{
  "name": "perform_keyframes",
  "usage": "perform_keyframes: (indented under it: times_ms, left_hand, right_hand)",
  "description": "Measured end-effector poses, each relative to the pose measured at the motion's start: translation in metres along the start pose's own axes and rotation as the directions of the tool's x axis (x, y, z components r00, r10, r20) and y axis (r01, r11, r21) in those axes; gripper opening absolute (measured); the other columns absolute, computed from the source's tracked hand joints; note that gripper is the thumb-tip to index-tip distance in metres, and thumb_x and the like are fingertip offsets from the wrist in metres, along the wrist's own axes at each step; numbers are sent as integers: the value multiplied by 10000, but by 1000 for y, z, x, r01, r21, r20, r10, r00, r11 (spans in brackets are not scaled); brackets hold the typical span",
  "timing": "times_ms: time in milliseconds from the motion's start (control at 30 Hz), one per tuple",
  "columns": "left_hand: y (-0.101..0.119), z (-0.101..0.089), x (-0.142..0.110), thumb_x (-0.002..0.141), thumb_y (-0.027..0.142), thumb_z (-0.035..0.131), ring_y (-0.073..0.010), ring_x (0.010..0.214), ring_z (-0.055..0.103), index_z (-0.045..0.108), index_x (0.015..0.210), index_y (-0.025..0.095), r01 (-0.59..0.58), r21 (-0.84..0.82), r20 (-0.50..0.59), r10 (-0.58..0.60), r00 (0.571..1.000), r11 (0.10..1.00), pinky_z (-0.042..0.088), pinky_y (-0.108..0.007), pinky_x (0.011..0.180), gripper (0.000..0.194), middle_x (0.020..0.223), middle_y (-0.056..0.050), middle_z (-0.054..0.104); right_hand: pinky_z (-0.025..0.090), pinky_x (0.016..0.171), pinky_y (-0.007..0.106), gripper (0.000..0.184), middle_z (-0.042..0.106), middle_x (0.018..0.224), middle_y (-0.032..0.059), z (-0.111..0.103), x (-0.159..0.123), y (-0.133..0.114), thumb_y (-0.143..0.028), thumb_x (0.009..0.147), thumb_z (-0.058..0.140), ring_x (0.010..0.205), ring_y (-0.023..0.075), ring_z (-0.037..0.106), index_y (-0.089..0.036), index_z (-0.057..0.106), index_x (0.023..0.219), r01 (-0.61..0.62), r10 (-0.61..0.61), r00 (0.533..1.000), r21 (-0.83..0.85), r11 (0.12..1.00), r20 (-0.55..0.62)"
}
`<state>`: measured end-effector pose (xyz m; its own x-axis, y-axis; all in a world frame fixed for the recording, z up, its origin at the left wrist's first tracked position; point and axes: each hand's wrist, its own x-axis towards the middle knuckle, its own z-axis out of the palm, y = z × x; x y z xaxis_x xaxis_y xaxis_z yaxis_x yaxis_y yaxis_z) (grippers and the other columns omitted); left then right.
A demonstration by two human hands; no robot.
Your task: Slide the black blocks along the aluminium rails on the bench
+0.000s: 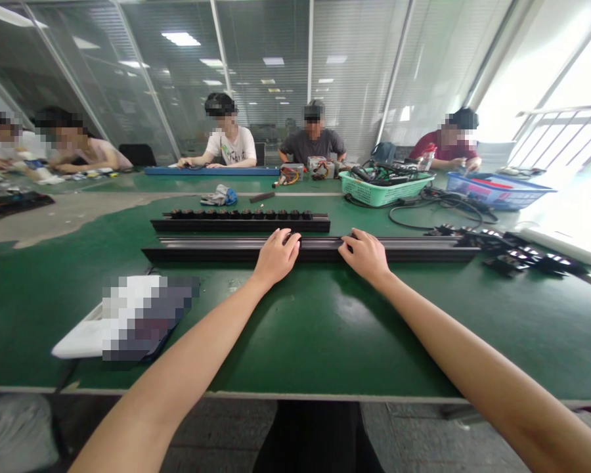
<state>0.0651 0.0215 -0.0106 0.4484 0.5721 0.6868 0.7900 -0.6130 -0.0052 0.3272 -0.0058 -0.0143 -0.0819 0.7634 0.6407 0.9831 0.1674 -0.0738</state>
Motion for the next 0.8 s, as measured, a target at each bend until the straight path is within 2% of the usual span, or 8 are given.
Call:
perform_keyframes:
  times_ms: [100, 267, 333, 500, 633, 800]
  left_hand:
    - [0, 1, 0, 1092, 293, 397, -277, 1302, 628, 694, 1310, 193, -9, 24, -16, 9, 1000, 1000, 455, -474, 1207, 382, 1314, -132, 684]
    - [2, 0, 1, 1086, 282, 404, -266, 1254, 668, 706, 1292, 197, 20, 22, -18, -20, 1000, 1000, 506, -450, 1154, 375, 1314, -125, 713]
    - [3, -2, 1, 1085, 280, 408, -265, 1239, 684, 711, 1279, 192, 33, 31, -20, -33, 999, 999, 496, -449, 1163, 371, 1304, -121, 730]
    - [9, -8, 1, 1080, 300, 434, -250, 1164, 736, 646, 1373, 180, 72, 25, 10, -72, 997, 997, 462, -454, 1195, 381, 1284, -102, 763]
    - [12, -12, 1, 1076, 338, 442, -260, 1162, 744, 666, 1350, 188, 91, 25, 27, -92, 995, 996, 459, -466, 1197, 384, 1258, -102, 777]
    - [14, -13, 0, 1078, 374, 430, -287, 1168, 744, 706, 1337, 216, 124, 59, 7, -125, 992, 991, 556, -451, 1072, 409, 1183, -91, 803]
  right_hand:
    - [514, 1014, 421, 375, 690, 1331, 178, 0, 0, 0, -269, 1004, 470, 1111, 303, 678, -176, 827, 1068, -2, 2, 1000, -14, 1000, 30]
    - [498, 1034, 444, 365, 643, 1416, 202, -1, 0, 2, -272, 1018, 451, 1155, 316, 669, -168, 796, 1074, 15, -16, 998, 9, 1000, 66]
    - [494, 1034, 450, 357, 657, 1396, 198, -1, 0, 3, -273, 1021, 440, 1165, 321, 664, -171, 773, 1100, 6, -8, 998, 40, 999, 58]
    - [518, 966, 442, 410, 719, 1246, 206, 5, 2, 7, -312, 1008, 444, 1113, 330, 673, -127, 625, 1325, -89, 86, 996, 195, 977, 22]
    - [431, 1114, 518, 378, 745, 1158, 202, 14, 2, 14, -309, 993, 444, 1104, 328, 677, -122, 620, 1271, -99, 107, 994, 190, 977, -35]
    - [329, 1211, 561, 334, 762, 1045, 161, 19, 1, 17, -323, 1016, 423, 1034, 295, 693, -141, 635, 1199, -71, 78, 996, 165, 984, -37]
